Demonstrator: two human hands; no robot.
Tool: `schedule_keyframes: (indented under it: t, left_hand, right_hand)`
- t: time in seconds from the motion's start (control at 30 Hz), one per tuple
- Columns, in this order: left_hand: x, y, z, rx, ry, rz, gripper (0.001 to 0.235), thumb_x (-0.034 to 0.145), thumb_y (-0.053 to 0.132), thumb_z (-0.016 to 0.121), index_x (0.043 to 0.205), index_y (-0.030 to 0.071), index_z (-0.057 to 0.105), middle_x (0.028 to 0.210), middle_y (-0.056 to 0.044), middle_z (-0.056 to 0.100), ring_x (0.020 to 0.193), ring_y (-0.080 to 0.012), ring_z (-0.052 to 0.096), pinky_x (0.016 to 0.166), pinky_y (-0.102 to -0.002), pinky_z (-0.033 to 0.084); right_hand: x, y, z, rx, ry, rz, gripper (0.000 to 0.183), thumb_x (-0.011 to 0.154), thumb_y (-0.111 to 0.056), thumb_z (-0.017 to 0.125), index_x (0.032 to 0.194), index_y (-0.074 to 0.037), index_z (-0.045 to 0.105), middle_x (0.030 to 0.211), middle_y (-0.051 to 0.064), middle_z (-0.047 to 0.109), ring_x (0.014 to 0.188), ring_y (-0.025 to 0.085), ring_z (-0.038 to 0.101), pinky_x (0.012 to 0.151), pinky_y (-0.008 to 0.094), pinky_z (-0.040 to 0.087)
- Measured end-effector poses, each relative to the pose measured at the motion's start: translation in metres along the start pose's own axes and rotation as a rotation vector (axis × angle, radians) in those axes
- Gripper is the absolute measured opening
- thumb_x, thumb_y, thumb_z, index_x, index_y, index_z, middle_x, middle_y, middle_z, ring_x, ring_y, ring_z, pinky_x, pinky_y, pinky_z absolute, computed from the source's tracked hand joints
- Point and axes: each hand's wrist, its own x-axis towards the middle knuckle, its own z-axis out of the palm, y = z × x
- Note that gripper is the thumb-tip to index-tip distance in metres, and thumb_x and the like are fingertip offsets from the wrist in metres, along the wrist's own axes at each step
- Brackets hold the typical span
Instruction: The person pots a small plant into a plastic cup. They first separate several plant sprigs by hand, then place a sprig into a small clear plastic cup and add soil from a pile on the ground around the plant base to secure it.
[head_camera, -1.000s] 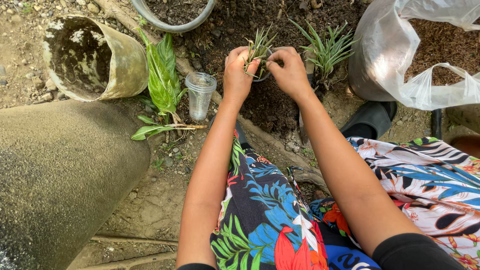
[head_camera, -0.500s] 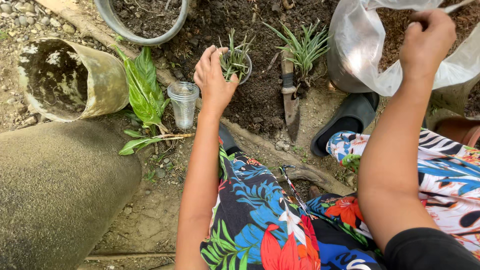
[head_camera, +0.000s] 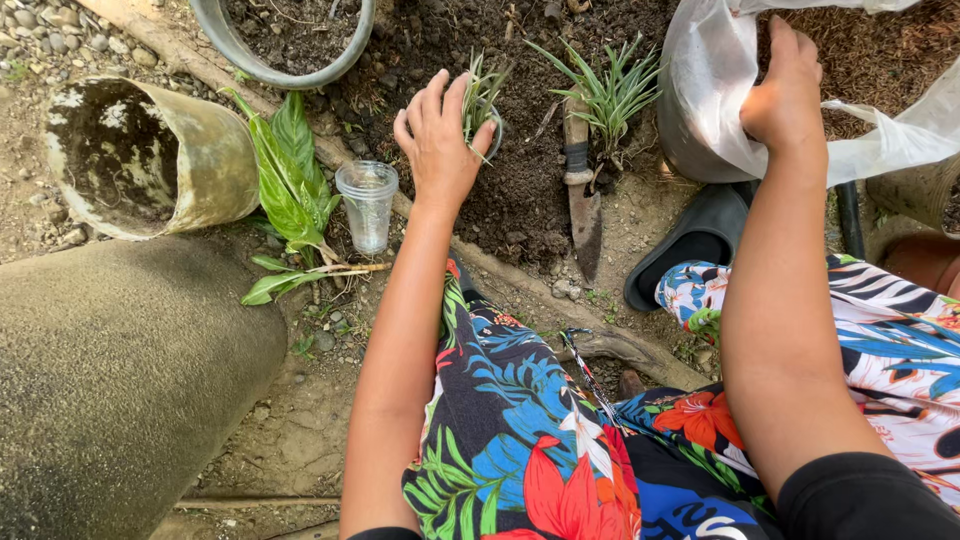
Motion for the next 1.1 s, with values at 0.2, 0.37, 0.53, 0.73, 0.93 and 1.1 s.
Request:
schedule_keyframes:
  t: [0.2,0.37,0.53,0.73,0.93,1.1]
  left_hand:
    - [0.01,0.007,-0.001,0.007,0.036,0.023,0.057,0.085,0.033,0.084,0.133,0.011,0.063,0.145,-0.015,0.048,0.133,-0.0357,0.043,0.109,-0.058,0.028]
    - [0.013,0.01,-0.009,0.054,0.052,-0.012,0.028,0.088,0.024,0.081,0.112,0.014,0.071,0.132,-0.008,0.058,0.123,-0.03,0.051,0.101,-0.047,0.042]
    - [0.005,0.011,-0.014,-0.08,0.02,-0.123,0.022,0.095,0.026,0.076,0.111,0.013,0.07,0.109,-0.003,0.066,0.103,-0.0257,0.066,0.083,-0.041,0.053]
    - [-0.004,0.006,-0.017,-0.261,0.034,-0.163,0.016,0.094,0.022,0.075,0.108,0.016,0.07,0.108,-0.005,0.071,0.093,-0.0297,0.072,0.078,-0.04,0.057]
    - [-0.009,-0.001,-0.019,-0.411,0.027,-0.134,0.018,0.092,0.014,0.075,0.109,0.016,0.071,0.11,-0.005,0.072,0.098,-0.0276,0.074,0.083,-0.039,0.059]
    - [-0.004,0.01,-0.033,-0.349,-0.12,-0.23,0.045,0.086,0.017,0.079,0.128,0.017,0.064,0.112,-0.008,0.063,0.099,-0.0303,0.069,0.082,-0.044,0.056]
  right_hand:
    - [-0.012,-0.019,0.008,-0.075,0.091,-0.03,0.068,0.087,-0.005,0.073,0.152,-0.008,0.054,0.143,0.029,0.051,0.123,0.052,0.051,0.102,0.052,0.045]
    - [-0.017,-0.027,-0.003,0.015,0.21,-0.096,0.039,0.091,-0.012,0.079,0.128,-0.004,0.07,0.121,0.024,0.063,0.109,0.045,0.062,0.093,0.048,0.05]
    - [-0.006,-0.003,0.0,-0.011,0.316,-0.175,0.037,0.087,-0.01,0.083,0.121,0.004,0.075,0.113,0.027,0.069,0.102,0.043,0.067,0.088,0.046,0.052]
    - [-0.013,0.002,-0.025,0.186,0.338,-0.066,0.035,0.085,0.003,0.079,0.12,0.003,0.077,0.107,0.018,0.077,0.094,0.027,0.075,0.087,0.037,0.058]
    - [-0.013,-0.008,-0.036,0.14,0.415,-0.188,0.031,0.086,0.007,0.083,0.116,0.007,0.077,0.104,0.02,0.077,0.092,0.026,0.073,0.083,0.039,0.057]
    - [-0.009,-0.006,-0.022,0.388,0.405,-0.085,0.036,0.088,0.006,0.073,0.124,0.001,0.078,0.113,0.01,0.08,0.1,0.02,0.077,0.089,0.036,0.064]
